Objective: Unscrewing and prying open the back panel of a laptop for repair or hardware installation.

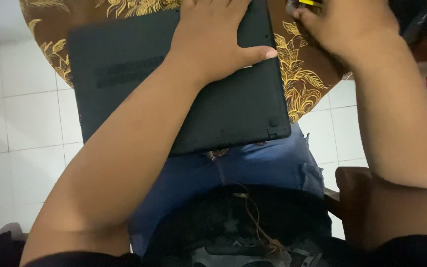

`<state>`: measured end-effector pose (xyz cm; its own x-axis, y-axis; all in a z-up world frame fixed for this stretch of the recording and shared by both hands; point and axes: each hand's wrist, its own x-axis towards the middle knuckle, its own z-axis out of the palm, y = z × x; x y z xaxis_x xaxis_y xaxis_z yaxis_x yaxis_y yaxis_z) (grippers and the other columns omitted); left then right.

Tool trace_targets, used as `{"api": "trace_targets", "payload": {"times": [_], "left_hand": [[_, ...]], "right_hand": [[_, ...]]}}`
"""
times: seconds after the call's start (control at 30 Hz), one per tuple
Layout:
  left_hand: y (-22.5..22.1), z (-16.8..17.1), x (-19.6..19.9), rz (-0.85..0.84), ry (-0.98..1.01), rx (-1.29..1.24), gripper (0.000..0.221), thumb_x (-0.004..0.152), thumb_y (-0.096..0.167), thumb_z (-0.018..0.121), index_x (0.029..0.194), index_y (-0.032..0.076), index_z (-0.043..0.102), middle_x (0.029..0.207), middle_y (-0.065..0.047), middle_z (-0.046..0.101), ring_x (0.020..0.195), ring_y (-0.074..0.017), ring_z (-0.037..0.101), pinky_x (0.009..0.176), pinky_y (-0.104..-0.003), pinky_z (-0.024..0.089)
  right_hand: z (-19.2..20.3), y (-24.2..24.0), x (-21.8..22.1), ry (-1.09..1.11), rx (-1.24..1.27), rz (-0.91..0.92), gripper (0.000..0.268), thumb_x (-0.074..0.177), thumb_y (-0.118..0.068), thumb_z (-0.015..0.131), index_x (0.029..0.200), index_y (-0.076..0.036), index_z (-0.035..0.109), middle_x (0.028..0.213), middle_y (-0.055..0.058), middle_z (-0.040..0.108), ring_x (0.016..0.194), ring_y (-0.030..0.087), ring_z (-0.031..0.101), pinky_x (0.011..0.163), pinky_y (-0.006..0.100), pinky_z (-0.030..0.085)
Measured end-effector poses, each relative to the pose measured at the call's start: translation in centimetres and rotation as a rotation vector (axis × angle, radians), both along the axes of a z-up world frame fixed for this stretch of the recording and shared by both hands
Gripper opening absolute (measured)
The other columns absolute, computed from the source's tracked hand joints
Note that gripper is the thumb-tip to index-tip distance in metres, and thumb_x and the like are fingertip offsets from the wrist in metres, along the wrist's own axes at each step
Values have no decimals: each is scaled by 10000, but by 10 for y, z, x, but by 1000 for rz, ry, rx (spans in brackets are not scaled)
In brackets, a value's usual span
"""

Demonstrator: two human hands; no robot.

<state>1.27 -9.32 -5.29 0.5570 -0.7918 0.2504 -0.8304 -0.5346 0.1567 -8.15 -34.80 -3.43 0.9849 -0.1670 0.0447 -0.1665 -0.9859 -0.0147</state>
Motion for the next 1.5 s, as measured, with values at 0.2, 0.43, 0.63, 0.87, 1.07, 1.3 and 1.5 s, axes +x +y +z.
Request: {"api": "trace_targets", "payload": {"times": [0.2,0.43,0.63,0.87,1.07,1.3,1.5], "left_hand": [[0,8,-4,-1,-7,-8,992,988,905,644,1604,186,349,1582,-101,397,1426,-357,361,1115,-566,292],[2,16,-9,-1,42,3,988,943,863,637,1572,139,406,1543,-112,476,1400,-329,440,1102,-522,305],[4,22,-12,2,24,-8,1002,915,868,678,1559,137,441,1501,-96,524,1348,-317,490,1057,-493,333],[5,26,-12,-11,49,19,1005,929,863,670,1567,126,426,1501,-99,514,1347,-333,475,1065,-482,326],[7,26,-12,-28,0,-7,1000,939,868,672,1553,107,460,1484,-103,542,1323,-325,511,1042,-470,342],[9,24,-11,-16,-41,39,1030,982,917,676,1593,136,395,1535,-97,510,1352,-335,507,1023,-478,365],[8,24,-11,-22,-15,78,972,1047,899,674,1634,193,352,1635,-128,371,1477,-392,336,1127,-553,293]], "right_hand": [[11,10,-21,-246,97,299,320,1044,-164,792,1317,-30,694,1216,207,736,1075,464,672,824,549,464],[9,9,-40,-223,171,328,386,1036,-135,810,1342,65,686,1309,266,726,1157,417,708,947,503,548],[2,-1,-40,-182,171,418,385,1021,-202,780,1302,51,711,1274,212,759,1142,385,722,955,490,554],[-3,-8,-39,-244,96,562,288,1029,-180,809,1231,-2,708,1258,175,781,1186,384,752,938,476,593],[-6,-8,-37,-201,162,567,297,939,-94,750,1221,-2,773,1290,162,721,1143,357,711,911,460,591],[-2,-6,-30,-96,202,498,263,1027,-192,724,1156,35,751,1308,223,664,1209,395,659,946,490,543],[10,4,-19,64,246,357,150,1061,-153,744,1015,-15,706,1002,130,673,917,305,628,739,431,444]]}}
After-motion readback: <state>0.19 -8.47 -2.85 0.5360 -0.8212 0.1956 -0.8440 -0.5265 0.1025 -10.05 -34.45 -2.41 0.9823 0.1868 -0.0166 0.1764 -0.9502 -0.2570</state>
